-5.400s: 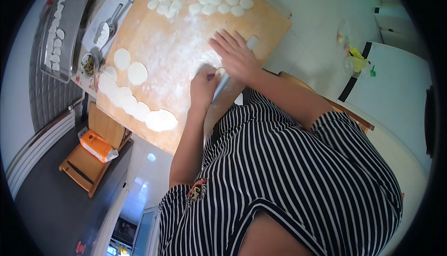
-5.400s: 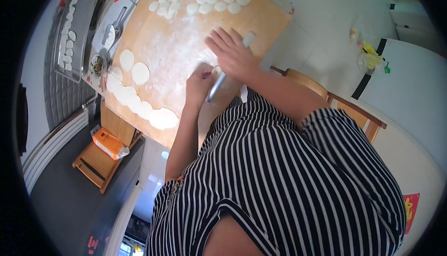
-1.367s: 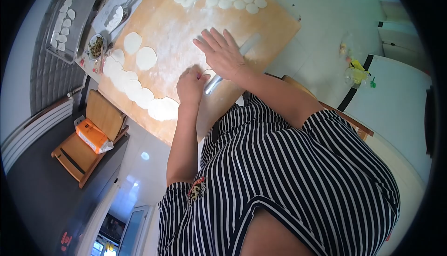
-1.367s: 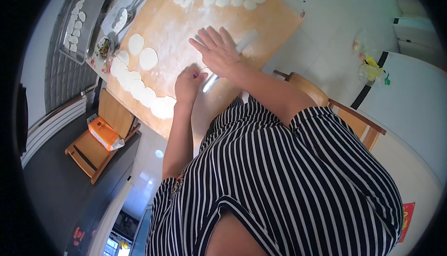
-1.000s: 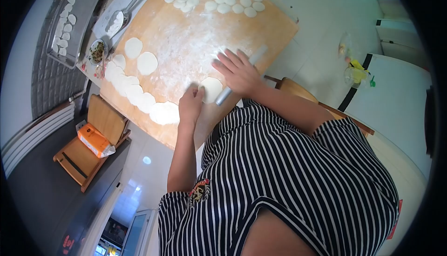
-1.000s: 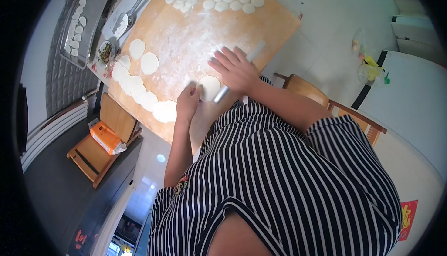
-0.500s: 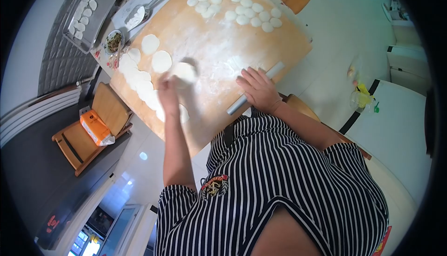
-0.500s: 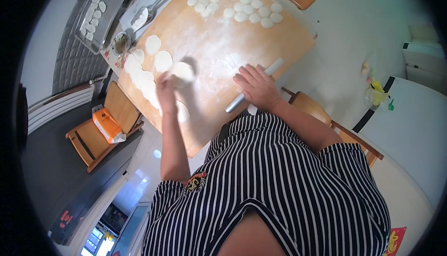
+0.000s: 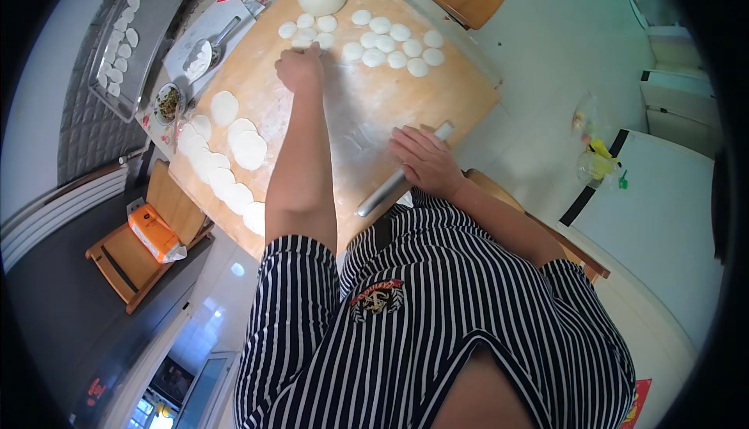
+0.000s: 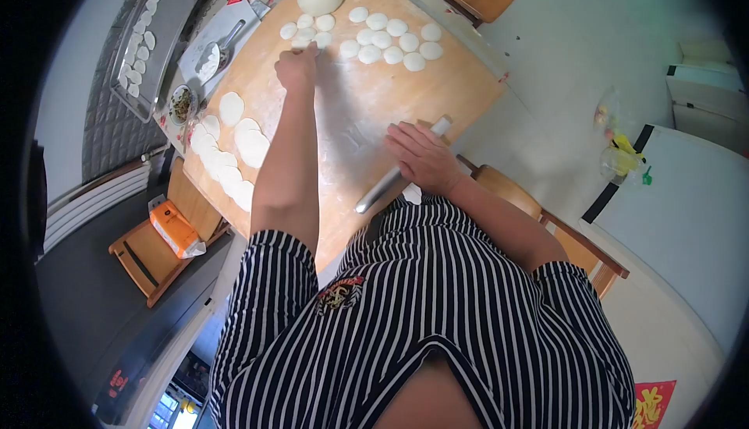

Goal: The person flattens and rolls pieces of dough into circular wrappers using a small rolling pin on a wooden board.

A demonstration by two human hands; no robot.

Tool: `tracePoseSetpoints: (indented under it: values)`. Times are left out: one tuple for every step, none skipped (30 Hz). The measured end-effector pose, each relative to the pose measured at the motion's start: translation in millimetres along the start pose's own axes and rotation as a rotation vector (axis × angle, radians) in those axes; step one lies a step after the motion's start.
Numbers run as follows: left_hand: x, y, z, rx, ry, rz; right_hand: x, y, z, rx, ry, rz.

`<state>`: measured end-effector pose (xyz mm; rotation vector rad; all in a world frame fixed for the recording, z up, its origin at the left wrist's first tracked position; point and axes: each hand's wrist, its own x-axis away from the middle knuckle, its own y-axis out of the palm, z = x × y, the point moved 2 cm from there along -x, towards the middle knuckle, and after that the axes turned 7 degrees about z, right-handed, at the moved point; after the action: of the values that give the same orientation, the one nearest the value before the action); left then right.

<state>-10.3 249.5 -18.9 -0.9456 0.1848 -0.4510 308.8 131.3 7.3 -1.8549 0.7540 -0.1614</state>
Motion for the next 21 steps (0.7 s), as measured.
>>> tracePoseSetpoints:
  values:
    - [-9.5,8.7,2.1,0.002,-0.033,-0.007,-0.2,-1.0,2.9,-0.017,-0.013,0.009]
    - [-17.2,15.0,0.8,0.003,-0.065,-0.014,-0.6,-1.7,5.7,-0.035,-0.025,0.02]
    - [-23.2,20.5,-7.4,-0.004,-0.064,-0.021,-1.5,-1.7,8.2,-0.038,-0.017,0.018]
    - [-26.8,25.4,-17.5,0.19,-0.069,-0.08,-3.0,-2.0,10.5,-0.048,-0.036,0.025]
    - [-29.3,32.8,-24.8,0.384,-0.076,-0.139,-5.5,-2.3,13.3,-0.058,-0.056,0.033]
    - [-12.3,10.7,-15.8,0.546,-0.13,-0.241,-8.2,-2.7,16.0,-0.063,-0.051,0.03]
    - [1.4,-1.7,-26.2,0.54,-0.134,-0.245,-10.5,-3.6,18.7,-0.062,-0.036,0.037]
    - [14.7,-11.0,-36.0,0.458,-0.096,-0.353,-14.0,-5.4,21.3,-0.06,-0.023,0.042]
    - [29.2,-21.1,-46.4,0.376,-0.059,-0.46,-18.1,-7.0,23.6,-0.064,-0.02,0.034]
    - [50.9,-31.0,-55.8,0.281,0.057,-0.439,-22.9,-9.7,24.9,-0.035,-0.018,0.069]
    - [77.1,-38.4,-62.7,0.185,0.172,-0.418,-26.4,-9.7,25.2,-0.005,-0.015,0.104]
    - [101.8,-45.8,-65.4,0.158,0.23,-0.401,-29.0,-7.3,25.0,-0.008,-0.01,0.099]
    - [125.4,-50.6,-65.6,0.132,0.289,-0.386,-31.4,-5.7,24.6,0.035,-0.012,0.13]
    - [147.2,-52.1,-66.9,0.145,0.337,-0.388,-32.8,-4.9,23.6,0.078,-0.013,0.161]
    - [165.5,-54.4,-66.8,0.161,0.385,-0.389,-37.9,-3.7,20.8,0.078,-0.009,0.155]
    - [180.1,-58.5,-64.1,0.127,0.419,-0.426,-47.0,-3.8,18.0,0.131,0.02,0.149]
    - [191.7,-59.7,-62.5,0.091,0.419,-0.472,-57.6,-3.4,15.3,0.183,0.048,0.141]
    - [191.8,-59.1,-65.4,0.096,0.364,-0.505,-73.0,-1.0,14.1,0.183,0.047,0.136]
    - [192.4,-59.3,-67.3,0.101,0.306,-0.536,-90.3,1.7,14.6,0.206,0.048,0.124]
    - [185.3,-63.5,-63.6,0.125,0.243,-0.558,-105.2,5.5,13.5,0.225,0.052,0.111]
    - [173.8,-66.5,-62.4,0.144,0.18,-0.583,-118.9,12.4,11.1,0.219,0.055,0.104]
